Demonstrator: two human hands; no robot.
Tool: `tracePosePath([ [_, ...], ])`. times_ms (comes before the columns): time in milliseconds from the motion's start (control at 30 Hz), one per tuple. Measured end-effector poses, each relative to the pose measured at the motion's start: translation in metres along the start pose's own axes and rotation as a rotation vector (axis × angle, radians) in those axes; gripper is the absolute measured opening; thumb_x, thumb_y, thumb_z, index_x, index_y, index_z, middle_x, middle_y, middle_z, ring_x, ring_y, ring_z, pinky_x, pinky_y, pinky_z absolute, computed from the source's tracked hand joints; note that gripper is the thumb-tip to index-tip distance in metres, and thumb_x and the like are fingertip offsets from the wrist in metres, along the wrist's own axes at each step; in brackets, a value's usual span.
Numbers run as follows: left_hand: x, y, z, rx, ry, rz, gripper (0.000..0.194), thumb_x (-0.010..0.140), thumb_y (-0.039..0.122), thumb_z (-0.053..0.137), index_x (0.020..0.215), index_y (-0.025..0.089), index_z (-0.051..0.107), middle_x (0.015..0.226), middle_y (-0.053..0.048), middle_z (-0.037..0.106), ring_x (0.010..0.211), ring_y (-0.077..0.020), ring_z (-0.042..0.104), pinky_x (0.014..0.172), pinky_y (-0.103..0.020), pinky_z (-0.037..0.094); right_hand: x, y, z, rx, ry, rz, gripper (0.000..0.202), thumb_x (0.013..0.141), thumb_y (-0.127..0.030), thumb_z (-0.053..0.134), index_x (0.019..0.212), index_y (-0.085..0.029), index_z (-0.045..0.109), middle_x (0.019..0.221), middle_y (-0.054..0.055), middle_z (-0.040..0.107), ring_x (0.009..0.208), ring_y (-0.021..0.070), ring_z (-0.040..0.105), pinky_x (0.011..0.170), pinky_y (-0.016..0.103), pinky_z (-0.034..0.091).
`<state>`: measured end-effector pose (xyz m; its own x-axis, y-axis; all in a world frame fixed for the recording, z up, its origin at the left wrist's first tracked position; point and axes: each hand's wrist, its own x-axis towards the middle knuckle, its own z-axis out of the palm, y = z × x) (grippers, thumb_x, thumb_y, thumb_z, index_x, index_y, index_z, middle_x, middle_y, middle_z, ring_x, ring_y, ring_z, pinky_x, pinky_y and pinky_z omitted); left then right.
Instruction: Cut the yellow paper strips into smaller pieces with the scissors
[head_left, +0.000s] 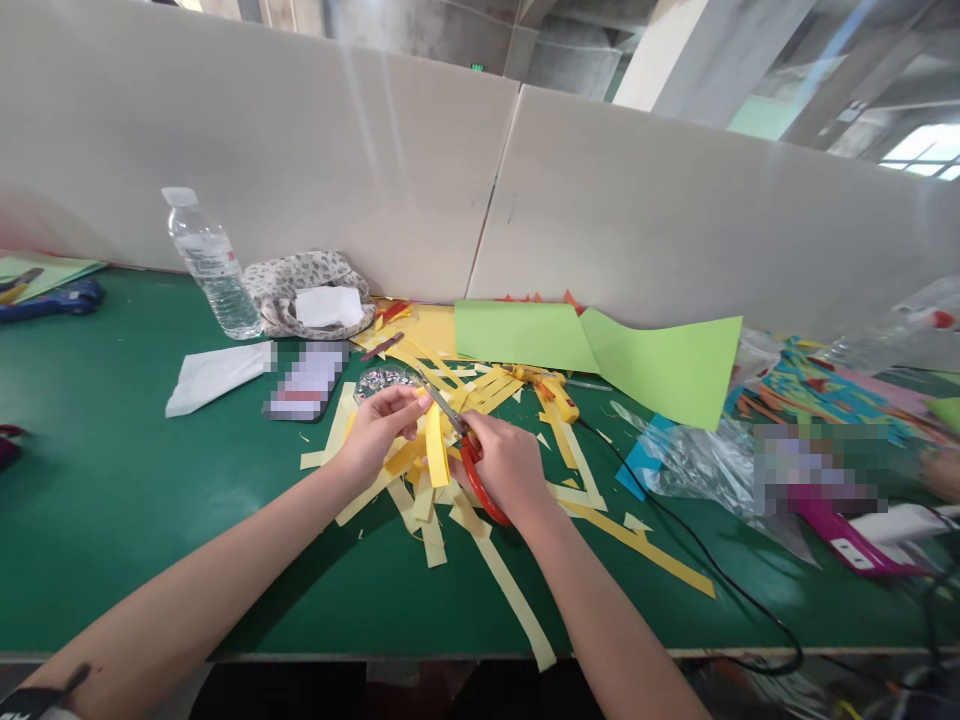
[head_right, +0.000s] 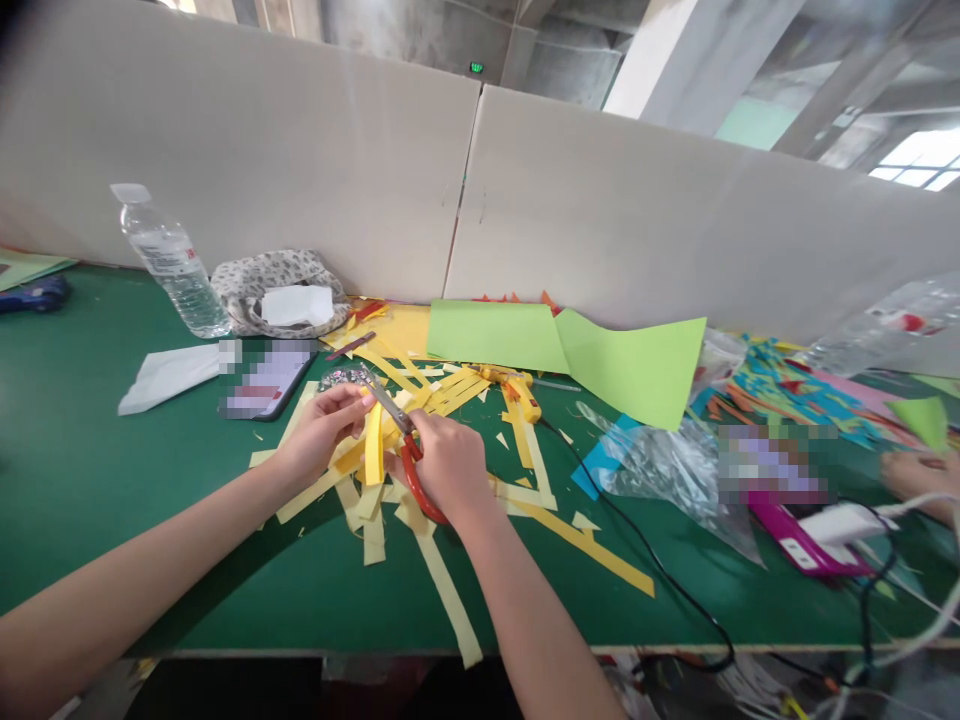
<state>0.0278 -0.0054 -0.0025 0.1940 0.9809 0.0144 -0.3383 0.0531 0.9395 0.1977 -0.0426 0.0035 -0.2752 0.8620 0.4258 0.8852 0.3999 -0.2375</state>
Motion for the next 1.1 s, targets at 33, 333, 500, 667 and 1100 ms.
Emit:
tracePosePath([
  [33,-0.001,-0.001,0.001,-0.007,-0.001,-0.006,0.019,0.067,0.033,0.072,0.074,0.018,0.062,0.051,0.005,0.048,0.045,-0.0054,0.041,0.047,-0.019,0.035,0.0,0.0,0.001,0.006,0.005,0.002,0.03,0.076,-0.046,0.052,0.088,-0.019,0.056,0.071,0.003,0.063,0.06,0.0145,0.055,0.053,0.024,0.033],
  [333,-0.004,0.0,0.005,-0.006,-0.002,-0.006,0.018,0.065,0.032,0.073,0.072,0.019,0.062,0.056,0.005,0.051,0.046,-0.0048,0.042,0.046,-0.018,0.036,0.0,-0.002,0.001,-0.003,0.012,0.038,0.024,0.077,-0.041,0.053,0.087,-0.019,0.054,0.071,0.003,0.063,0.062,0.0144,0.055,0.053,0.023,0.033],
  [500,-0.004,-0.002,0.006,-0.003,-0.005,-0.006,0.02,0.065,0.032,0.073,0.073,0.018,0.062,0.056,0.005,0.052,0.045,-0.0051,0.043,0.045,-0.019,0.036,0.001,-0.003,0.0,-0.003,0.002,0.041,0.019,0.078,-0.037,0.052,0.086,-0.019,0.054,0.072,0.002,0.063,0.062,0.0137,0.054,0.054,0.023,0.032],
  [667,-0.004,-0.002,0.006,0.0,-0.016,-0.015,0.019,0.066,0.033,0.073,0.072,0.019,0.061,0.058,0.004,0.052,0.045,-0.0051,0.043,0.045,-0.019,0.036,0.001,-0.002,0.002,-0.02,0.014,0.039,0.014,0.082,-0.031,0.046,0.084,-0.02,0.055,0.069,0.002,0.062,0.057,0.0125,0.052,0.052,0.022,0.03],
  [1100,0.0,-0.005,0.003,0.135,0.072,-0.013,0.023,0.065,0.036,0.072,0.071,0.018,0.059,0.059,0.003,0.055,0.046,-0.0065,0.05,0.05,-0.021,0.041,0.005,-0.004,-0.014,0.621,0.11,0.329,0.028,0.073,-0.046,0.059,0.085,-0.022,0.052,0.063,-0.001,0.058,0.055,0.0131,0.055,0.055,0.024,0.043],
])
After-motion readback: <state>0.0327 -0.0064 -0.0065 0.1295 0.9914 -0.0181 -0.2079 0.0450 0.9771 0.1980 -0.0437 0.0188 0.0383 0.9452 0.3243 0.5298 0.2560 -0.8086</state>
